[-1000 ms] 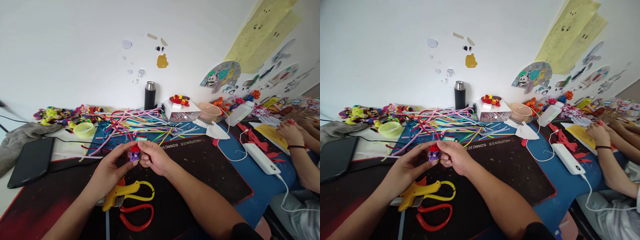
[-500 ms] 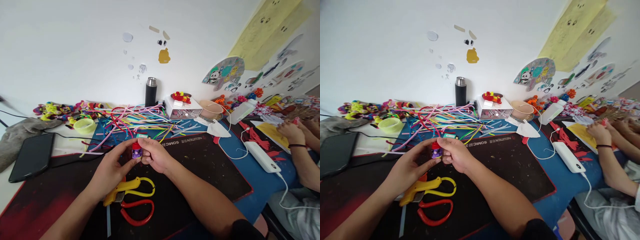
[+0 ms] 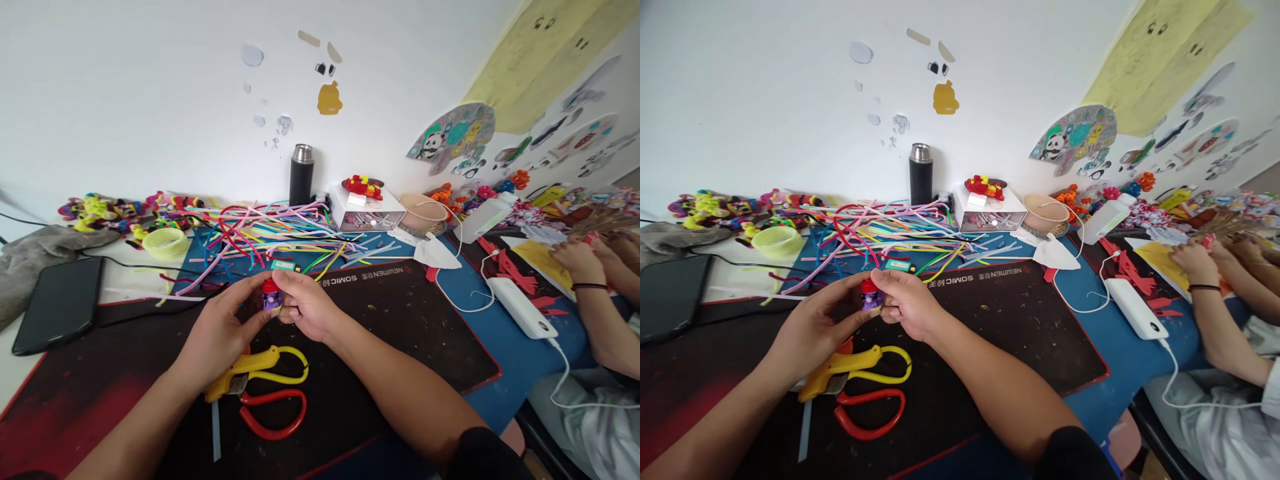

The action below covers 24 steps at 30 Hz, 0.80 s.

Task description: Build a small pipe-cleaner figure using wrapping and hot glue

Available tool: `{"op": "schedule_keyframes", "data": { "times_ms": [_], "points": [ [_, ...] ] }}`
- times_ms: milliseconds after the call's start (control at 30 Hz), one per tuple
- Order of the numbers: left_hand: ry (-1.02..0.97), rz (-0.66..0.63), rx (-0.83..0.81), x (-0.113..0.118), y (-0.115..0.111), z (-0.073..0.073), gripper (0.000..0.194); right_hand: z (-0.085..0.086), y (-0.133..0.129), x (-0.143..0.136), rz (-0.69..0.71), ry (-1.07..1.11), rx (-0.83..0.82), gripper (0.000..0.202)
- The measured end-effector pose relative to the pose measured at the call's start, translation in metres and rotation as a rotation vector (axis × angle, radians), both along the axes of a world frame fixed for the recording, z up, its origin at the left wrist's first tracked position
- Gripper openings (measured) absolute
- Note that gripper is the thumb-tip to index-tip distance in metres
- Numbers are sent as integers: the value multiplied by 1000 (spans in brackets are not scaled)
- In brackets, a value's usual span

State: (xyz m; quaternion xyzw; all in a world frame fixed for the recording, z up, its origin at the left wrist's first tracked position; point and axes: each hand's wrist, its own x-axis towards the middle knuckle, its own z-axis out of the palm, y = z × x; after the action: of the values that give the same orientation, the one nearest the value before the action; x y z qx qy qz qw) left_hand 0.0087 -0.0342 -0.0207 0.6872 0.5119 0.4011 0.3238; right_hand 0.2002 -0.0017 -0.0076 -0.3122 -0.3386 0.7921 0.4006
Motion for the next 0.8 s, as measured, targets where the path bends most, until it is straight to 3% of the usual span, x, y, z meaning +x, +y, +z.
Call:
{"op": "schedule_keyframes", "data": {
  "times_ms": [400, 800],
  "points": [
    [-97, -30, -45, 4, 0, 13, 56, -1, 3, 1, 13, -7, 33, 73],
    [-173, 129, 18, 3, 9, 17, 63, -5, 4, 2, 32, -50, 121, 63]
  ]
}}
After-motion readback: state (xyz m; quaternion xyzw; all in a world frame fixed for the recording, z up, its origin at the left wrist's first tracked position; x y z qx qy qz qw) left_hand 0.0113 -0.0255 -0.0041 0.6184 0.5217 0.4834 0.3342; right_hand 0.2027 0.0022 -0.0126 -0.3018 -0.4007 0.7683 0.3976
